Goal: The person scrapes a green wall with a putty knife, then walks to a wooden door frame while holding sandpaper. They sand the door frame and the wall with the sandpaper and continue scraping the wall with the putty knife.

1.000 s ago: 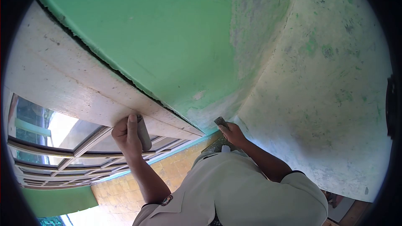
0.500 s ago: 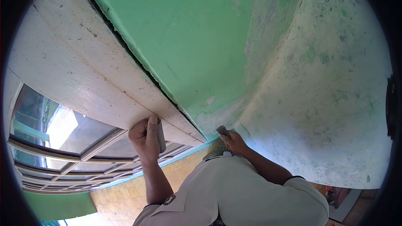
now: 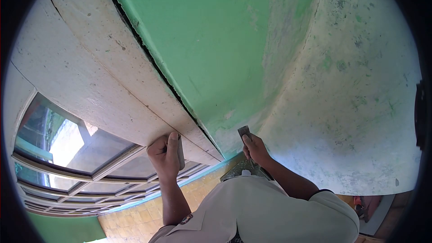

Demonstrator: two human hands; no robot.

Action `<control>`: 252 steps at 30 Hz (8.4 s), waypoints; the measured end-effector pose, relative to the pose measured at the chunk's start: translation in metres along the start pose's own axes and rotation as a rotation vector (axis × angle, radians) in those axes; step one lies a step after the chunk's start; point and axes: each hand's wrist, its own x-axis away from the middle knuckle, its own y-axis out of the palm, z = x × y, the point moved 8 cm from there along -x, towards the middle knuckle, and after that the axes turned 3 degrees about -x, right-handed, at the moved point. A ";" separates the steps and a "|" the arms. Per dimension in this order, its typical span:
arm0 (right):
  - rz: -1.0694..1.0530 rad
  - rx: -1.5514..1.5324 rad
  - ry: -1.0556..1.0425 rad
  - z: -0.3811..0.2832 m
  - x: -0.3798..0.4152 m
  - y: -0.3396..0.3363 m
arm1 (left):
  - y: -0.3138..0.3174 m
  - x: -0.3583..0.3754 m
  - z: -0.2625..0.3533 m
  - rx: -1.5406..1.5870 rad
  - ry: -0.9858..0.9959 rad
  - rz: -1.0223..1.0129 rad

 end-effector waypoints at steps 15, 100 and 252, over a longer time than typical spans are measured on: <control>-0.036 -0.075 0.019 -0.052 0.000 0.027 | 0.000 -0.001 0.005 -0.013 -0.003 -0.006; -0.149 0.540 -2.153 -0.368 0.174 0.057 | 0.004 0.068 -0.097 0.288 -0.323 -0.365; 0.224 0.241 -2.112 -0.417 0.145 0.002 | -0.005 0.100 -0.102 0.285 -0.430 -0.319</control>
